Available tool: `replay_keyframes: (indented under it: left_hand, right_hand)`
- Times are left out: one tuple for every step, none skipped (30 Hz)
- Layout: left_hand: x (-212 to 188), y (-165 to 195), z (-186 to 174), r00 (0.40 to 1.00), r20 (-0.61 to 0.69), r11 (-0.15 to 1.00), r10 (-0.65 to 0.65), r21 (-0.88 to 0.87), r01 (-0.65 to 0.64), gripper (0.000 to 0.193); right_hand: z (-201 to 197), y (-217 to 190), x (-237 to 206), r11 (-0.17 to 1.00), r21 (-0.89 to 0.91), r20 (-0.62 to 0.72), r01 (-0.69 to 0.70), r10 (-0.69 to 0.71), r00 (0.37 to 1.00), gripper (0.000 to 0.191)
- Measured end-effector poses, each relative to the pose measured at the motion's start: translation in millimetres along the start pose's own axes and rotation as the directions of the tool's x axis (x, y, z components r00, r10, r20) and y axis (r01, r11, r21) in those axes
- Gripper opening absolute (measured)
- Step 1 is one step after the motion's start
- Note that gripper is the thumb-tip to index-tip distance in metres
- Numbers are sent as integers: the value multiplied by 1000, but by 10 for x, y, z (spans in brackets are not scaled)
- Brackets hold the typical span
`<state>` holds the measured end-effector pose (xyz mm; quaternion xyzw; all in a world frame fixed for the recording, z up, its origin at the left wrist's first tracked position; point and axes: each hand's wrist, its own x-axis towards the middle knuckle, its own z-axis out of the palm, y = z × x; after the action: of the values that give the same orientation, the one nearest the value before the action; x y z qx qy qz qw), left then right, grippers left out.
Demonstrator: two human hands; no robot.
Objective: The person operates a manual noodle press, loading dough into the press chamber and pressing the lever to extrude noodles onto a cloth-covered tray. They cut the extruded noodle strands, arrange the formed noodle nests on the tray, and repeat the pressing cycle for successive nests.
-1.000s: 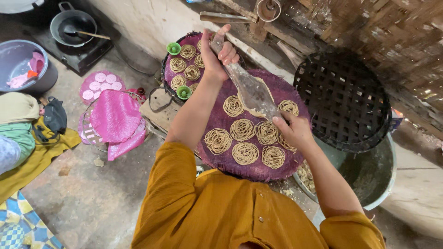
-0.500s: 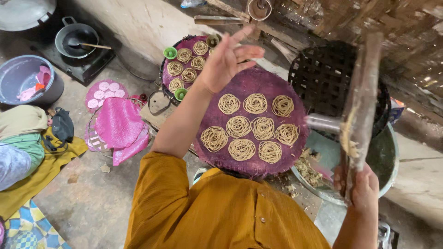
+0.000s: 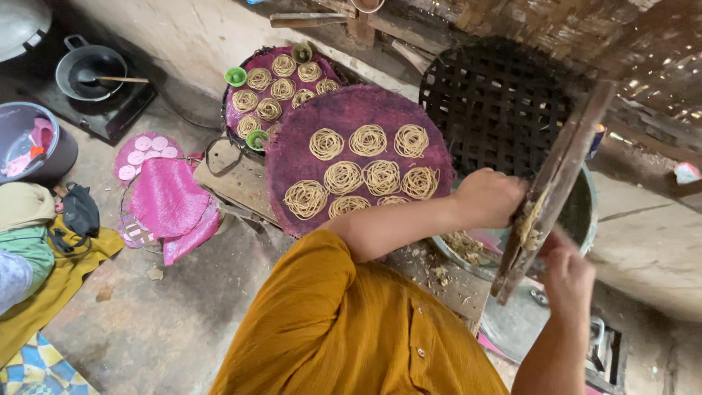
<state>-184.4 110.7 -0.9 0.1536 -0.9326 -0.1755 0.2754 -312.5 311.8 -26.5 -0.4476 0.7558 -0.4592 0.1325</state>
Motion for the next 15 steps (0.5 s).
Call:
replay_keyframes:
  left_hand:
    - [-33, 62, 55, 997, -18, 996, 71, 48, -70, 15]
    - [-68, 137, 105, 989, -31, 986, 143, 96, -139, 11]
    - [-94, 206, 154, 988, -20, 985, 153, 85, -150, 11]
    - [-102, 263, 194, 986, -13, 983, 167, 77, -166, 10]
    - [-101, 301, 207, 984, -9, 981, 180, 70, -179, 10]
    - [-86, 326, 204, 989, 33, 989, 142, 31, -143, 11]
    - [-73, 333, 180, 992, 76, 995, 101, -8, -101, 13]
    - [-50, 331, 141, 992, 117, 998, 56, -43, -51, 15]
    - [9, 341, 91, 968, 249, 997, 24, -76, -5, 15]
    - [78, 347, 31, 927, 374, 994, -4, -102, 45, 16]
    - [120, 354, -33, 869, 493, 987, -29, -126, 105, 17]
    - [122, 369, -90, 893, 448, 993, -28, -92, 77, 14]
    - [85, 361, -159, 914, 404, 997, -27, -55, 53, 14]
    - [38, 339, -226, 932, 362, 1000, -20, -8, 25, 16]
    - [5, 329, -281, 941, 338, 1000, -11, 14, 6, 16]
  right_hand:
    - [-141, -112, 152, 968, 69, -31, 242, -240, 970, 51]
    - [-226, -241, 290, 944, 82, -108, 318, -309, 945, 52]
    - [-243, -384, 408, 913, 89, -191, 397, -376, 907, 54]
    - [-245, -533, 458, 911, -135, -199, 389, -409, 891, 42]
    - [-250, -688, 482, 880, -270, -189, 391, -447, 874, 37]
    - [-256, -839, 501, 831, -400, -180, 385, -484, 857, 32]
    - [-252, -978, 481, 793, -450, -159, 409, -522, 838, 34]
    - [-242, -1100, 469, 731, -496, -99, 468, -583, 806, 36]
    - [-235, -1208, 445, 663, -534, -38, 524, -639, 769, 38]
    - [-230, -1294, 421, 563, -559, 57, 609, -707, 705, 38]
    - [-244, -1359, 391, 453, -567, 157, 688, -760, 631, 39]
    - [-277, -1400, 349, 467, -479, 210, 743, -761, 614, 38]
    - [-312, -1429, 323, 480, -385, 262, 788, -762, 592, 36]
    - [-340, -1439, 328, 492, -287, 301, 822, -768, 565, 36]
    - [-383, -1441, 380, 628, -263, 295, 733, -671, 681, 37]
